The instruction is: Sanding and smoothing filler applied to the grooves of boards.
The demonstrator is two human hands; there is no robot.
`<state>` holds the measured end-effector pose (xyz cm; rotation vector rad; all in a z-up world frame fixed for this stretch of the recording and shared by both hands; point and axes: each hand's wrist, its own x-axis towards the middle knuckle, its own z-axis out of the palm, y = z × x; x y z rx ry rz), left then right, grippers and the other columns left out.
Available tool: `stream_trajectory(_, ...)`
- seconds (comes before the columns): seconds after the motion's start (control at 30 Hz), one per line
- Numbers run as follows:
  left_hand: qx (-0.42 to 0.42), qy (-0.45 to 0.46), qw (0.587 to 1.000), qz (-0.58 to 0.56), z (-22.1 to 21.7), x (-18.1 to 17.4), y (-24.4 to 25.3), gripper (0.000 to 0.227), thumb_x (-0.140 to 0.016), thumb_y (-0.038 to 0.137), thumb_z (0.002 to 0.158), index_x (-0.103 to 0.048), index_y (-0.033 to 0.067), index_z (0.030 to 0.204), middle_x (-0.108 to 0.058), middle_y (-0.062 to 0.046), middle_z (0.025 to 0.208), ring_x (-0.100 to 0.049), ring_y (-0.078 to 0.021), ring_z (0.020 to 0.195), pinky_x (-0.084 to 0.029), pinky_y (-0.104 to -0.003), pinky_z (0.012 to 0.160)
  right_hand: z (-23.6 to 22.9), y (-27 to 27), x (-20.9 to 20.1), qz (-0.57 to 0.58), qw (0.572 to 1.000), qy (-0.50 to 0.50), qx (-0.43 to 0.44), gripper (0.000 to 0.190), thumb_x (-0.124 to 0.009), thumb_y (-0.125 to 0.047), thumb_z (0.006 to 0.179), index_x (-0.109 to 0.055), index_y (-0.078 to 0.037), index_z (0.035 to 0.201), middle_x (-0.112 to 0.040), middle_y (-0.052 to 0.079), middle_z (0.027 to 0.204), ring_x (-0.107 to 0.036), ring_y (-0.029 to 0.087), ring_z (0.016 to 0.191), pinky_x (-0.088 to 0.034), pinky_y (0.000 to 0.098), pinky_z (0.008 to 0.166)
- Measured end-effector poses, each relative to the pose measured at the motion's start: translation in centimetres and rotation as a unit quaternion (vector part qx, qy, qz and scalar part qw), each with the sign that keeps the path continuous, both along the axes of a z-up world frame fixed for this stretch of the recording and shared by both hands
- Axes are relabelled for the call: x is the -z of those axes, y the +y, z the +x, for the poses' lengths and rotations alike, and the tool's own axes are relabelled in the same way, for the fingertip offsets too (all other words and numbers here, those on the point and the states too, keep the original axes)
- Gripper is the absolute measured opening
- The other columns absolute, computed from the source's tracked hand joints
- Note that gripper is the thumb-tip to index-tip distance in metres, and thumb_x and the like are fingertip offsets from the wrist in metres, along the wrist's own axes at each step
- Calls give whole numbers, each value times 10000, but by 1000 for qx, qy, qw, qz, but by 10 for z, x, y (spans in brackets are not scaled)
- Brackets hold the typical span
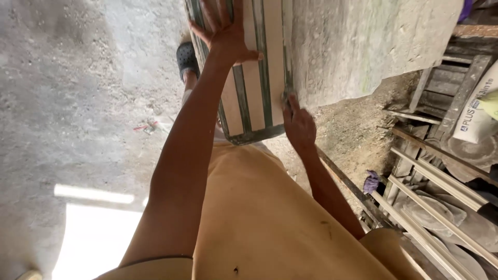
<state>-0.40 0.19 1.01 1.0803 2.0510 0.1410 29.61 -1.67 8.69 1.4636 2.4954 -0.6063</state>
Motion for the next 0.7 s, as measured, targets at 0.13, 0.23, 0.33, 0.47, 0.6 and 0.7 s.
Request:
stream_trajectory(0.13, -16, 0, 1000, 8, -8, -14, 6, 1513, -857, 780, 667, 130, 240, 1677, 196, -217, 1726, 241, -514, 1529, 57, -919, 1079, 31, -15, 12, -63, 993, -93, 36, 531, -582, -352, 1014, -534, -175, 1513, -670, 222, 715, -628, 329, 592, -523, 497, 580)
stream_trajectory(0.23, -16, -6, 1000, 13, 3, 6, -2, 1528, -868, 775, 664, 134, 226, 1679, 207, -218, 1720, 253, -509, 1523, 61, -922, 1075, 18, 8, 28, -12, 995, -80, -57, 459, -551, -295, 1056, -540, -152, 1492, -704, 193, 894, -636, 276, 617, -528, 441, 570)
stream_trajectory(0.33, -15, 2, 1000, 22, 0, 7, 4, 1537, -863, 788, 668, 136, 214, 1685, 216, -212, 1717, 261, -496, 1525, 59, -928, 1078, -43, 55, 14, -32, 998, -18, -55, 416, -513, -298, 1109, -522, -137, 1492, -718, 130, 901, -626, 189, 593, -526, 364, 532)
stream_trajectory(0.47, -9, -8, 1000, 3, 0, -15, 0, 1537, -846, 812, 658, 132, 216, 1684, 222, -228, 1712, 257, -515, 1524, 50, -923, 1084, -46, 44, -14, -114, 992, -40, 37, 497, -492, -376, 1093, -468, -197, 1556, -668, 99, 677, -536, 156, 489, -496, 355, 457)
stream_trajectory(0.6, -22, 0, 1000, -4, -8, -23, 3, 1503, -829, 819, 674, 131, 243, 1675, 226, -221, 1702, 257, -520, 1516, 42, -933, 1078, -27, 39, -6, -165, 974, -139, 69, 539, -434, -406, 1083, -422, -253, 1599, -654, 142, 658, -490, 226, 457, -504, 396, 431)
stream_trajectory(0.7, -22, -6, 1000, 7, -3, -19, 3, 1494, -846, 788, 678, 128, 255, 1677, 241, -219, 1693, 266, -523, 1509, 34, -938, 1074, -60, 98, 17, -32, 996, -25, -81, 523, -451, -430, 1101, -498, -163, 1548, -752, 184, 955, -657, 223, 537, -583, 385, 525)
